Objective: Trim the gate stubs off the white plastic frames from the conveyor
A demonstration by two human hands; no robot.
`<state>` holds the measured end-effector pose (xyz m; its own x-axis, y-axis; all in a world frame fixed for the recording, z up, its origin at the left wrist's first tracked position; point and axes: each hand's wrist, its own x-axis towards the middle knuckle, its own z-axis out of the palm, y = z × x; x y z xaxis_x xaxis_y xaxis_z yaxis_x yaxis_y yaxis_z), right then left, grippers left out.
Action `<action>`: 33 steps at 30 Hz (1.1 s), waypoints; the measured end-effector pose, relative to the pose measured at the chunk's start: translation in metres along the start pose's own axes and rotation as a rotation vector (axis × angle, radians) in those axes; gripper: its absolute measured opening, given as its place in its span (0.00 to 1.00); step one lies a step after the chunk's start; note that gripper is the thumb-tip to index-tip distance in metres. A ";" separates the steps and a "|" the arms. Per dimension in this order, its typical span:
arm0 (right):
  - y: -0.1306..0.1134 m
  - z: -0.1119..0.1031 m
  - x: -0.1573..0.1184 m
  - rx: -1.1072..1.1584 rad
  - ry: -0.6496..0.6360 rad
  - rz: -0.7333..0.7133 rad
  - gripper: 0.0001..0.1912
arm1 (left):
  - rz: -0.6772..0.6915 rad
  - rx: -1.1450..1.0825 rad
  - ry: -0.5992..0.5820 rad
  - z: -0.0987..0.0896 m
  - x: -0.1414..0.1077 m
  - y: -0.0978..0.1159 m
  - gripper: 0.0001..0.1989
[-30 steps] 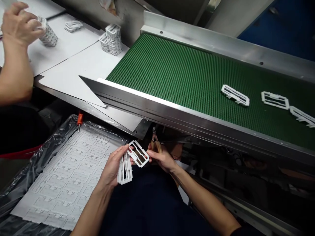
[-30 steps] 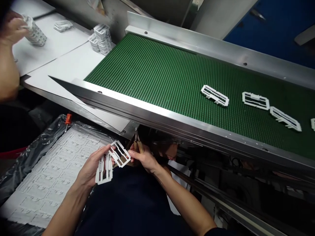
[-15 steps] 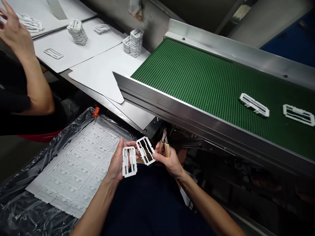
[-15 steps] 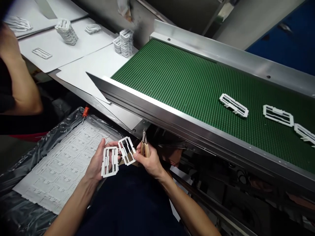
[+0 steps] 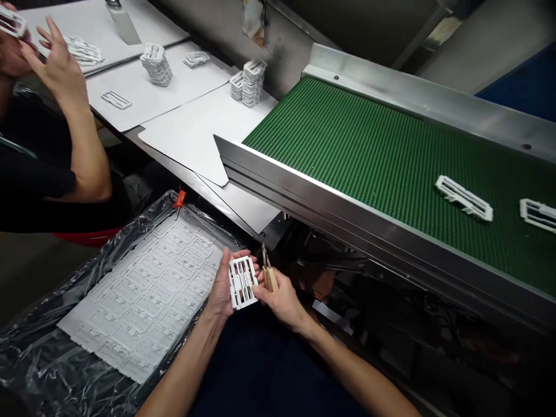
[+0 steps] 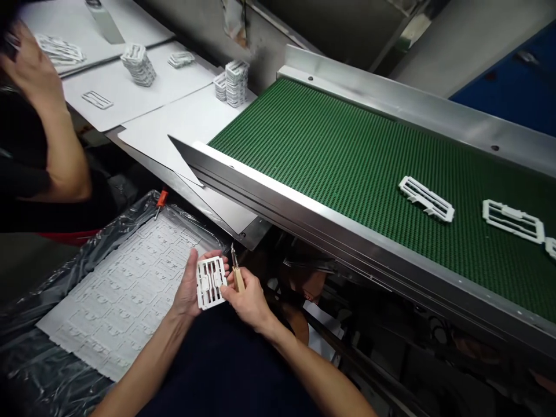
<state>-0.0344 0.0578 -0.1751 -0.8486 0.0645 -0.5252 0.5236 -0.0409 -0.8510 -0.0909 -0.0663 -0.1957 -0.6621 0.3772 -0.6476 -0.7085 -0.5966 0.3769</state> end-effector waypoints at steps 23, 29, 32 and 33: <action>0.010 0.023 0.052 -0.017 0.130 -0.101 0.13 | 0.206 0.200 0.177 -0.005 0.001 -0.001 0.18; 0.006 0.029 0.108 -0.282 0.110 -0.184 0.18 | 0.462 0.377 0.268 -0.015 0.036 0.033 0.17; -0.005 0.017 0.158 -0.365 0.333 -0.359 0.24 | 0.582 0.499 0.290 -0.021 0.082 0.080 0.18; -0.008 0.013 0.175 -0.371 0.397 -0.416 0.25 | 0.620 0.537 0.293 -0.021 0.100 0.099 0.18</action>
<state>-0.1877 0.0568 -0.2600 -0.9297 0.3642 -0.0551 0.2119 0.4063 -0.8888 -0.2215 -0.1026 -0.2372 -0.9294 -0.1462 -0.3389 -0.3095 -0.1911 0.9315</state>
